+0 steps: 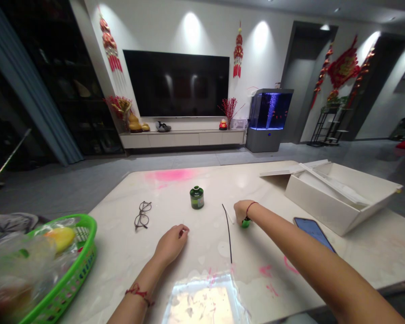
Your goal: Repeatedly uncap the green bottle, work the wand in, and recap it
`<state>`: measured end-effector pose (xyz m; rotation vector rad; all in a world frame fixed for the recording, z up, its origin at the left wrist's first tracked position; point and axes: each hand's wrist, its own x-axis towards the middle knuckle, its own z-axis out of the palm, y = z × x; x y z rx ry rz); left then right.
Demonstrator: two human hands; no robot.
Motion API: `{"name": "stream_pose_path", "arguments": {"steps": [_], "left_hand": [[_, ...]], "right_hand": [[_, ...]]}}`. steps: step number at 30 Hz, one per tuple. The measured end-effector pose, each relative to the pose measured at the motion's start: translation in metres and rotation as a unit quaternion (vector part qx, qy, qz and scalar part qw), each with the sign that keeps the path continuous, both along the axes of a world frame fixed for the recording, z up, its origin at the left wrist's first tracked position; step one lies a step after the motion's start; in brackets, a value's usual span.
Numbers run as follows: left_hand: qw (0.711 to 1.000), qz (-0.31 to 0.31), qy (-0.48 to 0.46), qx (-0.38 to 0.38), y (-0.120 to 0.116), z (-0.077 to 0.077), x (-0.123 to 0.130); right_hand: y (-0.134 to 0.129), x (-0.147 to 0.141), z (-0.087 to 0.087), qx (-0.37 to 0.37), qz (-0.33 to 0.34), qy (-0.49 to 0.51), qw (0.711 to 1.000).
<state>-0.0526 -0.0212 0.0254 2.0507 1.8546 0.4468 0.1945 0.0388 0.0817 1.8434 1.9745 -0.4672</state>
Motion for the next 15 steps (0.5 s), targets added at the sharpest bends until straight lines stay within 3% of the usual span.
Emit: {"name": "stream_pose_path", "arguments": {"steps": [5, 9, 12, 15], "left_hand": [[1.0, 0.004, 0.008, 0.004, 0.001, -0.001, 0.001], [1.0, 0.01, 0.012, 0.009, 0.0, -0.003, 0.001], [1.0, 0.009, 0.017, 0.008, 0.0, -0.002, 0.001], [1.0, 0.007, 0.022, 0.0, 0.0, -0.002, 0.001]], "right_hand": [[0.029, -0.005, 0.028, 0.073, 0.012, 0.135, 0.988], [0.061, -0.03, 0.05, 0.209, 0.03, 0.261, 0.942], [0.078, -0.057, 0.051, 0.292, 0.035, 0.322, 0.9], [0.087, -0.082, 0.041, 0.34, 0.036, 0.36, 0.868]]}}
